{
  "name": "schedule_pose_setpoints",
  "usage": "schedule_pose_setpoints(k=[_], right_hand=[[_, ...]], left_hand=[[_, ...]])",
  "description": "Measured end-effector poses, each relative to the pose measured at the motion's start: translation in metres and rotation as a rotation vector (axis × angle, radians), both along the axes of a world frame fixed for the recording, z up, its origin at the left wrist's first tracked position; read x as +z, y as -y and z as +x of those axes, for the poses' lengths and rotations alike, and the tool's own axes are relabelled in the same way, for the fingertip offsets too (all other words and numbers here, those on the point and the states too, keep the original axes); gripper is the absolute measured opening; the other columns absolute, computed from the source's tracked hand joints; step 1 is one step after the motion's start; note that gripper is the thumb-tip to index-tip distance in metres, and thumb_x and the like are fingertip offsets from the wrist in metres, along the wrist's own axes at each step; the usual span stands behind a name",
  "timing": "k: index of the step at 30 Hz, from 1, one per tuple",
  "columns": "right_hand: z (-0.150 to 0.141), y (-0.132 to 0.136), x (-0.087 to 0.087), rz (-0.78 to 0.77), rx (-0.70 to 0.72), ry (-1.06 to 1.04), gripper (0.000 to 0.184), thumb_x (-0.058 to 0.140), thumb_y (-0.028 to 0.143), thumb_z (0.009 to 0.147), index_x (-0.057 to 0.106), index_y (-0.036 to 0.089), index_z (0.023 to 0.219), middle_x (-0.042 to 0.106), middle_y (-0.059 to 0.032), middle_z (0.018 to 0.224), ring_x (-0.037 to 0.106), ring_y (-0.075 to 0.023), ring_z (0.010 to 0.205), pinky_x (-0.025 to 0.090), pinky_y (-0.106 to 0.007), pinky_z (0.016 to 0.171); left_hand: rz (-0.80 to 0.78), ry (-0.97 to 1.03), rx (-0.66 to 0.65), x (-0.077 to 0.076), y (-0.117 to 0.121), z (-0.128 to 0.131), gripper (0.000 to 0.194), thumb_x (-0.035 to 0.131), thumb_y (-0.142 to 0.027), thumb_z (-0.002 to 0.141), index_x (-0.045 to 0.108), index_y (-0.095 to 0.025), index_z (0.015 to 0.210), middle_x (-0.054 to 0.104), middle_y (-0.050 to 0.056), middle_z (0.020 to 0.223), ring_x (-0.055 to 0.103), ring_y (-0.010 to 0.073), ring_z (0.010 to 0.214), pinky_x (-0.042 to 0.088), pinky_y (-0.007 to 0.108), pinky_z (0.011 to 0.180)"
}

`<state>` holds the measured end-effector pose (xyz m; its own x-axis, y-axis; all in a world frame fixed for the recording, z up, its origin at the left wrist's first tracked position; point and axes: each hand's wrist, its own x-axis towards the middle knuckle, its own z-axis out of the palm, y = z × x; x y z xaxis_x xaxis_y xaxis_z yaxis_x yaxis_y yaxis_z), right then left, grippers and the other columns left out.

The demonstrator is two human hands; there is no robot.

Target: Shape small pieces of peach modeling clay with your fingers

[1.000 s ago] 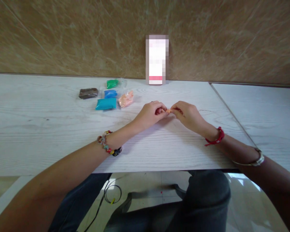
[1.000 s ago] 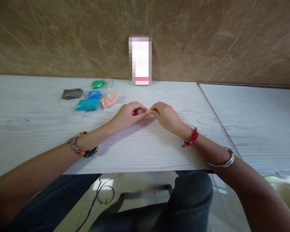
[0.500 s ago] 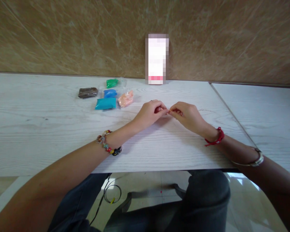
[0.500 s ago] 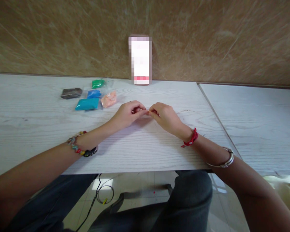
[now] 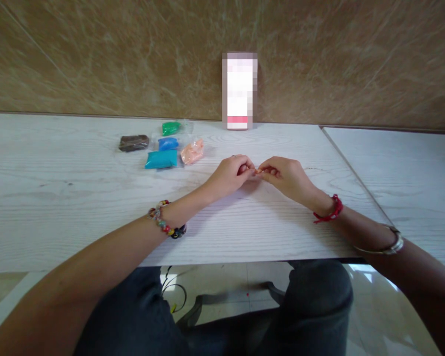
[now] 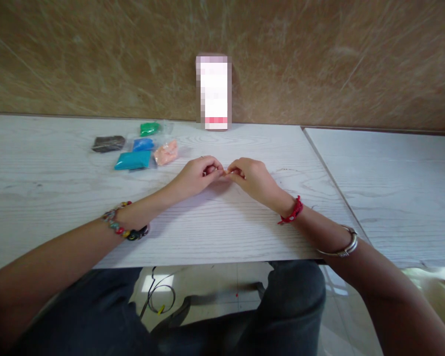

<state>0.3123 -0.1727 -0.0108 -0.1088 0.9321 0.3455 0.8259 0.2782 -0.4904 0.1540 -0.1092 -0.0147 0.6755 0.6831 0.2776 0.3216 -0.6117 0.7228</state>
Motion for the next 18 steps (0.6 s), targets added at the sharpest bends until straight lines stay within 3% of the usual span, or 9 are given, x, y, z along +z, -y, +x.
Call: schedule_pose_setpoints(k=[9,14,18], right_hand=[[-0.0009,-0.0005,0.001,0.007,0.027,0.01,0.014,0.051,0.015,0.08,0.059,0.015,0.069,0.057,-0.0005,0.061,0.047,-0.0094,0.056,0.033,-0.023,0.055],[-0.0001,0.0001,0.0025,-0.08,-0.024,-0.106,0.017,0.054,0.025,0.081,0.059,0.015,0.068,0.053,0.0017,0.053,0.045,-0.009,0.052,0.032,-0.023,0.053],[0.0003,-0.0004,-0.0002,-0.118,-0.079,-0.222,0.023,0.054,0.035,0.08,0.059,0.015,0.07,0.051,0.0028,0.048,0.045,-0.0085,0.047,0.032,-0.023,0.05]], left_hand=[[-0.086,0.039,-0.009,-0.0062,-0.0038,-0.0012,0.013,0.06,-0.026,0.078,0.062,-0.013,0.079,0.048,-0.004,0.06,0.041,0.0075,0.057,0.031,0.022,0.056],[-0.08,0.045,-0.019,-0.0051,-0.003,-0.0005,0.011,0.06,-0.023,0.077,0.062,-0.013,0.075,0.042,-0.006,0.056,0.037,0.0065,0.054,0.028,0.022,0.055],[-0.175,0.061,-0.007,-0.0074,-0.004,0.0009,0.014,0.062,-0.027,0.074,0.061,-0.013,0.073,0.041,-0.006,0.055,0.036,0.0062,0.053,0.027,0.022,0.053]])
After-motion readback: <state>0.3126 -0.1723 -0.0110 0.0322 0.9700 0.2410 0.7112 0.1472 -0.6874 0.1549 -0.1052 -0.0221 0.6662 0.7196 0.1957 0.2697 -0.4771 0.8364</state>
